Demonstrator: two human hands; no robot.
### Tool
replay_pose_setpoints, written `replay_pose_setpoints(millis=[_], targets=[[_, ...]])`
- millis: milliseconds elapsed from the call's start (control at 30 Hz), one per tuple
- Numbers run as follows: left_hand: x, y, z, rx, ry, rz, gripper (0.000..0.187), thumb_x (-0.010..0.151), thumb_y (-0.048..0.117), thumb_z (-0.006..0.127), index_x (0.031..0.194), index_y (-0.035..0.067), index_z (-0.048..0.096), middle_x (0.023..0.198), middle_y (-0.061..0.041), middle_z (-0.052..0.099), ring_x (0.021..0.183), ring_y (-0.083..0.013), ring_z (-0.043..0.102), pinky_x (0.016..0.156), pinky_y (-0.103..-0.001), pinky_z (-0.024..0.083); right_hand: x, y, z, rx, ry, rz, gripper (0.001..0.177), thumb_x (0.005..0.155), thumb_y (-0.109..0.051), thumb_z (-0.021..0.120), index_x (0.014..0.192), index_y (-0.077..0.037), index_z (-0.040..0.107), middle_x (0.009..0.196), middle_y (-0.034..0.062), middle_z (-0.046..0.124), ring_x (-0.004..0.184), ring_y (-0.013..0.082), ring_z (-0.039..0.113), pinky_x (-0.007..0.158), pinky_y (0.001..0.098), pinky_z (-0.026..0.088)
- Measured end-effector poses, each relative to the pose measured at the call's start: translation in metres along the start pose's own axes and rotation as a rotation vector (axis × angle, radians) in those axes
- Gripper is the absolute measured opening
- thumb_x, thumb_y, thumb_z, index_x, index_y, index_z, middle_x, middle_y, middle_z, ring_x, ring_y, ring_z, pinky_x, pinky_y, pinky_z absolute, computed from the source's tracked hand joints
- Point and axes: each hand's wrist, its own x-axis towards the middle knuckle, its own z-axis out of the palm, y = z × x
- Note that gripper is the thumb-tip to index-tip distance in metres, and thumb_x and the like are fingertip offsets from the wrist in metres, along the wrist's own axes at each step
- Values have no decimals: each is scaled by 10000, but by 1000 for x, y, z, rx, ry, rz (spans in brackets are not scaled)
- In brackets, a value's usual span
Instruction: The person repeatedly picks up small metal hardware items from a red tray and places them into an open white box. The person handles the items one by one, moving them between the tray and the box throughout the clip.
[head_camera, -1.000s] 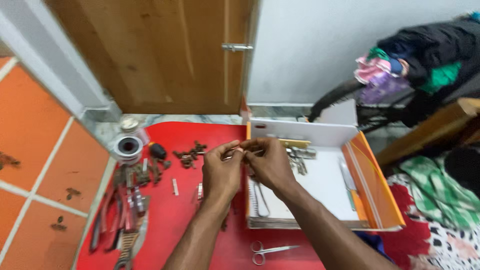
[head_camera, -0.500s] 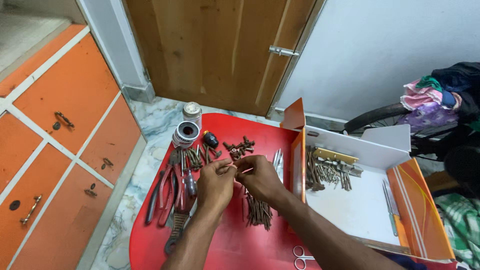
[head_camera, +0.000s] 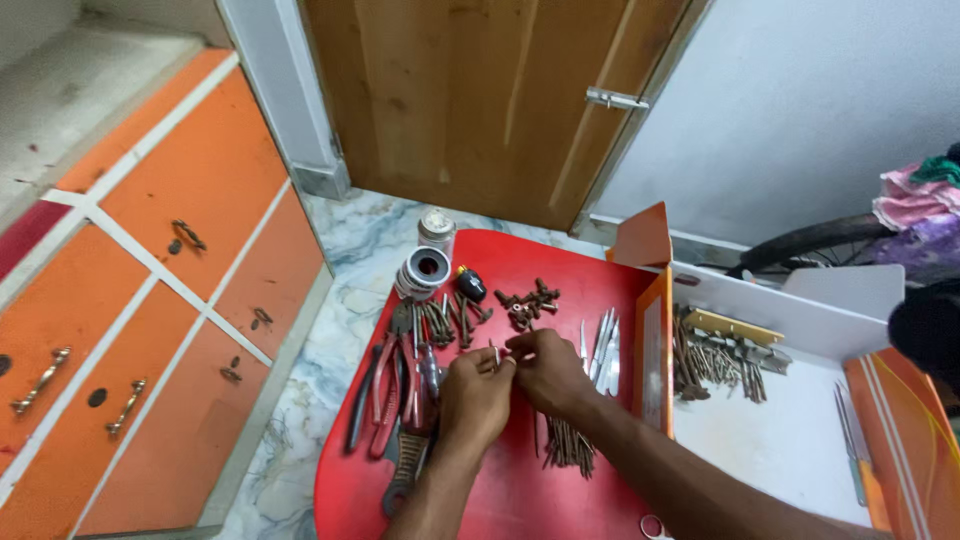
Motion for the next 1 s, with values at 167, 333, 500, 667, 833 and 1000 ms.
replay_pose_setpoints(millis=[167,333,500,667,833,1000], targets=[[-6,21,-5,54,-31,-66,375,901,279,684,1155,8,731,1065,-129,795,975,-225,770,860,-355,572,11,14,16,134,0,113,377,804,-60,716,1173,17,716,1081,173,784,918,210,779,808,346,641],[-13,34,-8,119,-68,-96,351,921,299,654,1112,26,763,1010,-129,813,927,-229,784,828,-365,575,11,13,24,83,47,122,267,865,-136,724,1084,7,774,978,164,804,882,210,791,788,337,604],[-19,35,-7,140,-3,-66,330,899,295,686,1120,58,752,984,-112,800,923,-224,770,820,-365,570,-4,-4,21,182,98,91,231,854,-153,737,1014,13,757,949,157,811,844,196,791,763,334,610],[-31,44,3,77,101,122,376,896,245,679,1216,49,667,1024,-108,779,970,-208,763,847,-331,579,-29,-19,-6,485,111,88,148,832,-55,741,954,30,737,874,135,779,746,176,718,650,334,569],[-60,74,38,-127,37,338,393,934,214,625,1288,45,619,1104,-104,761,1055,-196,731,903,-348,578,-61,-13,-56,787,314,-34,131,858,-32,771,956,45,729,858,98,757,767,130,706,667,279,571],[-86,105,91,-179,-145,392,447,961,243,595,1366,61,548,1165,-88,715,1062,-181,714,925,-329,582,-87,13,-120,847,458,-42,156,868,-49,769,976,54,724,887,103,770,796,136,726,723,265,611]])
